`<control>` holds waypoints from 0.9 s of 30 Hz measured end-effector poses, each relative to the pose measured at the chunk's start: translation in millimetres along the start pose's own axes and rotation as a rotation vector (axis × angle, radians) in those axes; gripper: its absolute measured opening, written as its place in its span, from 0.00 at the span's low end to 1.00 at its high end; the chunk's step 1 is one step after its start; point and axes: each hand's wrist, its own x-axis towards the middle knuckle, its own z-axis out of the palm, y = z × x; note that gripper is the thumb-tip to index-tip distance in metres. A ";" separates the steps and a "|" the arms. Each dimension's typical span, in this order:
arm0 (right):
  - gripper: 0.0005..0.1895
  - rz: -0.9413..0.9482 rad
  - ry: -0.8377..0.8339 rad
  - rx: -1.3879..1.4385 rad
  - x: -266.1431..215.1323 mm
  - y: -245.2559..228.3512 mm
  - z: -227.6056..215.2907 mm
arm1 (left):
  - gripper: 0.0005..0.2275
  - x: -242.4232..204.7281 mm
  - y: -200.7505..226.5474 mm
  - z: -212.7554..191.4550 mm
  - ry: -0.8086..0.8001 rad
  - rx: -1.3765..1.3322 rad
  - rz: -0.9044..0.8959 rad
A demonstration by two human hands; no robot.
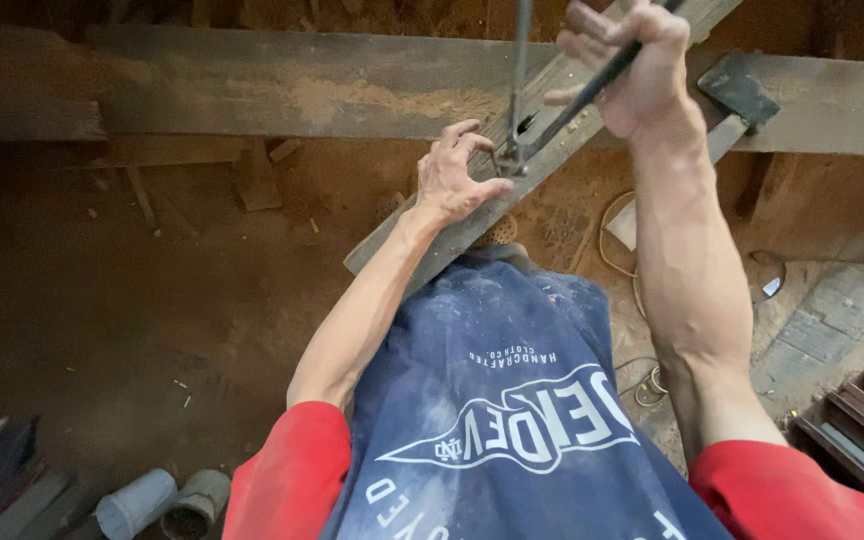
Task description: The person removes nails from a wooden plank using a hammer and pliers, then measures and cuts the plank with a circular saw. The person repeatedly strikes the plank with the axe and pulls out nails before measuring and cutting the wood.
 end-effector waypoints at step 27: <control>0.32 -0.412 -0.115 -0.274 -60.3 23.9 22.1 | 0.08 78.5 55.8 -22.3 -0.177 -0.446 -0.021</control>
